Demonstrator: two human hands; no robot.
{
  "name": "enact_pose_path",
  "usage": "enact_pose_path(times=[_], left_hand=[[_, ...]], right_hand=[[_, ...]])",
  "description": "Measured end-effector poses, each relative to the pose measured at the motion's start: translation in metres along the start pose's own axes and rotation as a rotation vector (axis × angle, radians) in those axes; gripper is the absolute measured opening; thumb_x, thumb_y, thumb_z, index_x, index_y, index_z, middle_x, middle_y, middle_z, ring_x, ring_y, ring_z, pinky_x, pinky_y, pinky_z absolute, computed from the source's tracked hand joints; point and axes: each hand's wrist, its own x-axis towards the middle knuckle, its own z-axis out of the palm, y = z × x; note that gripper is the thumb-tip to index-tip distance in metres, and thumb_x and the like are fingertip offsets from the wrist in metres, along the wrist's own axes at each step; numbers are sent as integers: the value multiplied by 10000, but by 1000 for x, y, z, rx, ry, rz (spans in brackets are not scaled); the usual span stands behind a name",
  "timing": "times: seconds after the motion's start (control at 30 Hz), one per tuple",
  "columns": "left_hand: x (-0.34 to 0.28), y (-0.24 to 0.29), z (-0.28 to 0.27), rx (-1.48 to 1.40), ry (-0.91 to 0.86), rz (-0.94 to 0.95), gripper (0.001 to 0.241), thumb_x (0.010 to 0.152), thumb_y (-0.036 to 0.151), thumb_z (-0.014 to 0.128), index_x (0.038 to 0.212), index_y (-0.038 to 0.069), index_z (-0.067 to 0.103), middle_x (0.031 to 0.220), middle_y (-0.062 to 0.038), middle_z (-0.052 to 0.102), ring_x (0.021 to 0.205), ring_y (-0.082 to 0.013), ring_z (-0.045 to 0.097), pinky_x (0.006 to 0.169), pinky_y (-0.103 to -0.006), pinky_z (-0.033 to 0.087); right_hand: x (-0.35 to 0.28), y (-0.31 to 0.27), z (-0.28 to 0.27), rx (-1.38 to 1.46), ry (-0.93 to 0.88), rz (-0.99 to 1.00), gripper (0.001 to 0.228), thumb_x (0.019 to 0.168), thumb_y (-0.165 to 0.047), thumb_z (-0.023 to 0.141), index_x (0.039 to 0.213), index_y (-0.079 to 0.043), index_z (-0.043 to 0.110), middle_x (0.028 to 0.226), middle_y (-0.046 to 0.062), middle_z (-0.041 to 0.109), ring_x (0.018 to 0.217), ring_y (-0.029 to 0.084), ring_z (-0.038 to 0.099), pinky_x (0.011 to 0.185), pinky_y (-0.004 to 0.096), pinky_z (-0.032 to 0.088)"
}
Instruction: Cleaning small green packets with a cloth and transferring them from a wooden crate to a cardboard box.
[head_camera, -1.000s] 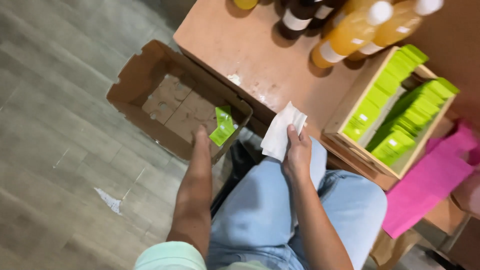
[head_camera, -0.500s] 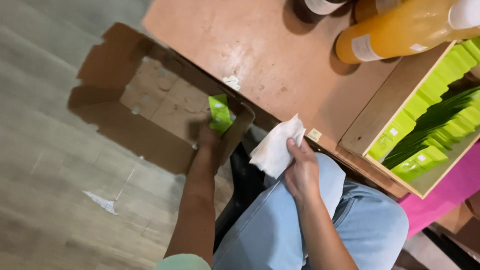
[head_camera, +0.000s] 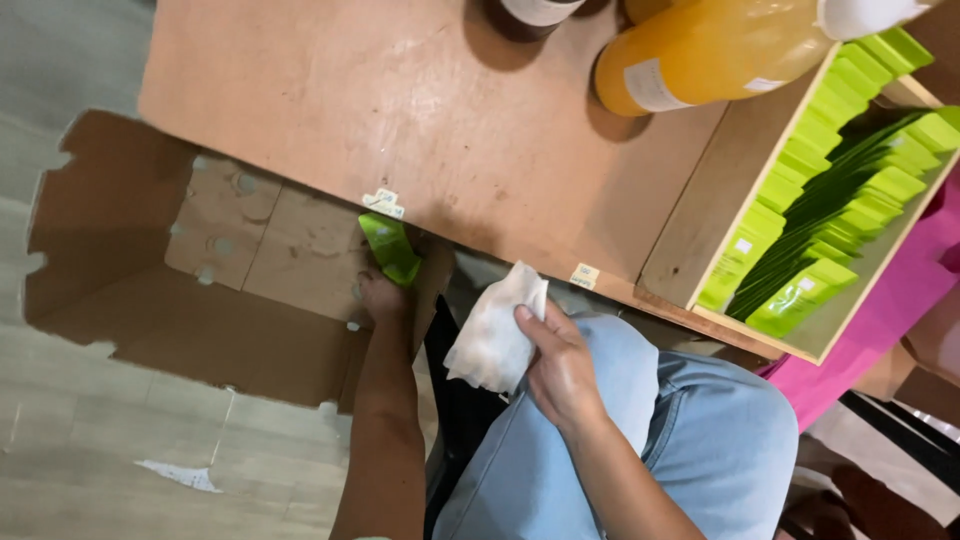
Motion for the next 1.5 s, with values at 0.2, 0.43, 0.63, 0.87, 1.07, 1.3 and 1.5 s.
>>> enact_pose_path(times=[0.2, 0.43, 0.63, 0.87, 1.07, 1.3, 1.5], left_hand=[[0, -5, -14, -113, -37, -221, 932, 748, 508, 970, 1364, 88, 409, 1263, -132, 595, 1170, -377, 690, 991, -535, 619], [-53, 7, -111, -614, 188, -48, 201, 1023, 254, 722, 1176, 180, 614, 993, 0, 824, 967, -219, 786, 889, -434, 619], [-198, 101, -212, -1261, -156, 329, 486, 998, -27, 634, 1466, 82, 565, 1209, -175, 735, 1043, -265, 745, 874, -412, 665], [-343, 166, -175, -1448, -712, 370, 527, 1017, -38, 591, 1536, 49, 582, 1304, -254, 735, 1122, -368, 753, 948, -534, 643], [-371, 171, -163, -1632, -965, 162, 407, 1135, 268, 502, 1516, 182, 615, 1458, -112, 697, 1246, -239, 717, 1025, -367, 610], [-383, 173, -169, -1653, -917, 77, 424, 1089, 450, 612, 1407, 185, 706, 1373, -143, 743, 1187, -280, 746, 1103, -509, 575], [-384, 187, -178, -1628, -945, 167, 506, 1126, 493, 506, 1527, 207, 618, 1543, -133, 628, 1374, -277, 638, 1206, -514, 486]], right_hand=[[21, 21, -17, 64, -56, -50, 380, 1031, -75, 636, 1398, -3, 704, 1192, 224, 786, 1064, 357, 782, 925, 551, 639], [13, 11, -16, 157, -117, -127, 370, 1035, -95, 626, 1391, -23, 702, 1159, 146, 792, 1030, 287, 786, 940, 460, 633], [1, 9, -50, 418, -121, -446, 439, 1037, -17, 600, 1471, 53, 612, 1342, 271, 707, 1169, 382, 727, 1058, 545, 578], [-133, -20, -106, -570, -62, -1310, 350, 1095, -77, 487, 1369, 15, 685, 1412, 275, 666, 1360, 436, 597, 1156, 554, 460], [-119, 29, -133, -1188, -74, -1258, 613, 1133, -356, 469, 1690, -124, 357, 1770, 181, 283, 1629, 369, 252, 1271, 540, 254], [-154, 57, -153, -1255, -227, -1255, 666, 1136, -455, 407, 1708, -133, 295, 1802, 118, 207, 1659, 328, 159, 1288, 546, 181], [-139, 29, -161, -1350, -195, -1210, 671, 1146, -528, 326, 1714, -174, 283, 1804, 109, 200, 1662, 300, 165, 1295, 563, 174]])
